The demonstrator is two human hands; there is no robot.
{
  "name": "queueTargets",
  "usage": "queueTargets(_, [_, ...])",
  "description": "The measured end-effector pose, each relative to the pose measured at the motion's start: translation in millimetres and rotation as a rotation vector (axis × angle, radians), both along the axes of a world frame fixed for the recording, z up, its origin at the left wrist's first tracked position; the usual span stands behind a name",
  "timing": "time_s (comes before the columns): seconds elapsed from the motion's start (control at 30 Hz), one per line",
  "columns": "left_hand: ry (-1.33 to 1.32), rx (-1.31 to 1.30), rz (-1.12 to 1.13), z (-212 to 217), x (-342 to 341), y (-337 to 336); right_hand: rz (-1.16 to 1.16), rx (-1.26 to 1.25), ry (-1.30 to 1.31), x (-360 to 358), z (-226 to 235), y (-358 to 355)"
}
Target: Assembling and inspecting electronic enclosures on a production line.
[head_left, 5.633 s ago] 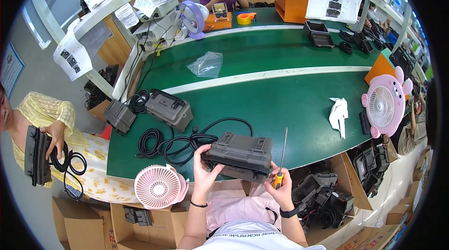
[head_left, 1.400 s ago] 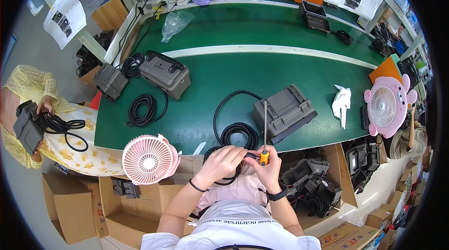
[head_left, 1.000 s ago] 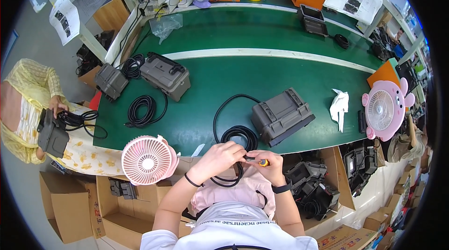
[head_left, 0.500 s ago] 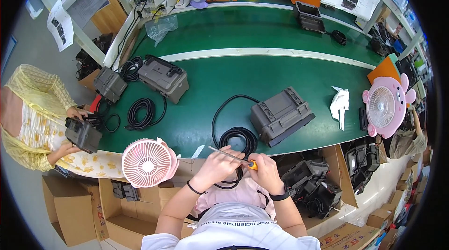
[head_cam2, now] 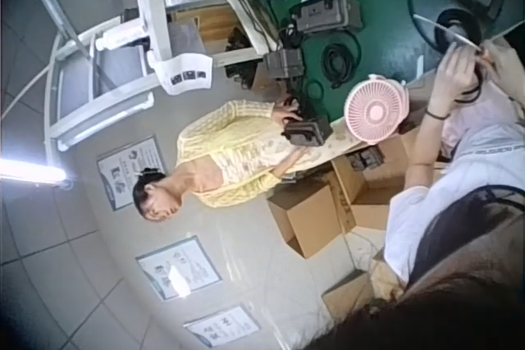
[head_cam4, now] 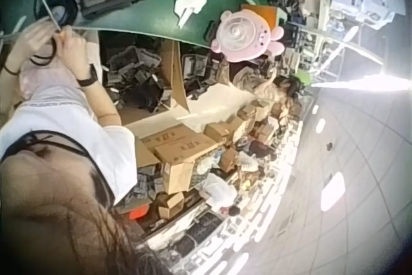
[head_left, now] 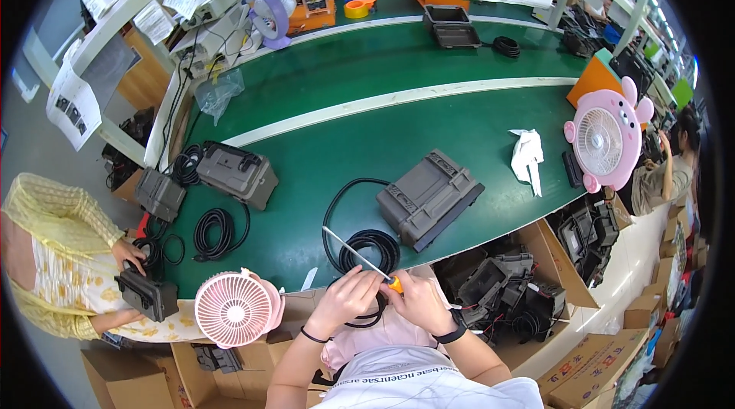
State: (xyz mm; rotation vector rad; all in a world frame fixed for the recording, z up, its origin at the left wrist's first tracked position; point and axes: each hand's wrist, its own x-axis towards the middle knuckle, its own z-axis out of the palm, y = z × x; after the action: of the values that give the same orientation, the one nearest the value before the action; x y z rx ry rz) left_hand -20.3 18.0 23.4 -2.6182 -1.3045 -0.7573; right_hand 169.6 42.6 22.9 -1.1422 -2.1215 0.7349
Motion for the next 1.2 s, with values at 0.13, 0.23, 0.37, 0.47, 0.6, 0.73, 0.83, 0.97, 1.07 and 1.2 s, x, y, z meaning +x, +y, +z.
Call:
queueTargets(0.13, [0.007, 0.001, -0.04, -3.7, -1.5, 1.1, -0.003, -0.236, 0.03, 5.3, -12.5, 1.8])
queueTargets(0.23, [0.06, 0.038, -0.082, -4.5, -3.5, 3.0, -0.002, -0.297, 0.096, 5.0, -20.4, 0.4])
queueTargets(0.37, [0.157, 0.042, -0.127, -5.4, -6.1, 3.3, -0.003, -0.473, 0.179, 6.7, -25.2, -0.2])
queueTargets(0.47, [0.222, 0.072, -0.153, -6.6, -7.9, 3.0, 0.04, -0.722, 0.206, 9.0, -23.0, 2.4])
queueTargets(0.6, [0.132, 0.022, -0.177, -3.7, -11.2, 6.2, 0.059, -0.698, 0.216, 11.9, -8.8, 3.3])
queueTargets(0.73, [-0.06, -0.064, -0.095, 4.7, -13.9, 9.3, -0.002, -0.208, 0.054, 33.2, 16.1, 6.3])
queueTargets(0.83, [-0.014, -0.298, 0.109, 8.2, -19.5, 5.5, -0.246, -0.008, 0.292, 58.0, 25.7, 32.3])
queueTargets(0.97, [0.074, -0.29, 0.091, -1.5, -27.6, 2.6, -0.472, 0.214, 0.279, 98.2, 19.2, 91.0])
queueTargets(1.07, [0.108, -0.226, 0.08, -8.5, -35.1, 2.5, -0.392, -0.028, 0.439, 112.0, 6.3, 114.3])
queueTargets(1.2, [-0.233, -0.159, 0.248, -5.1, -29.6, -3.8, -0.408, -0.256, 0.453, 105.2, 0.2, 107.3])
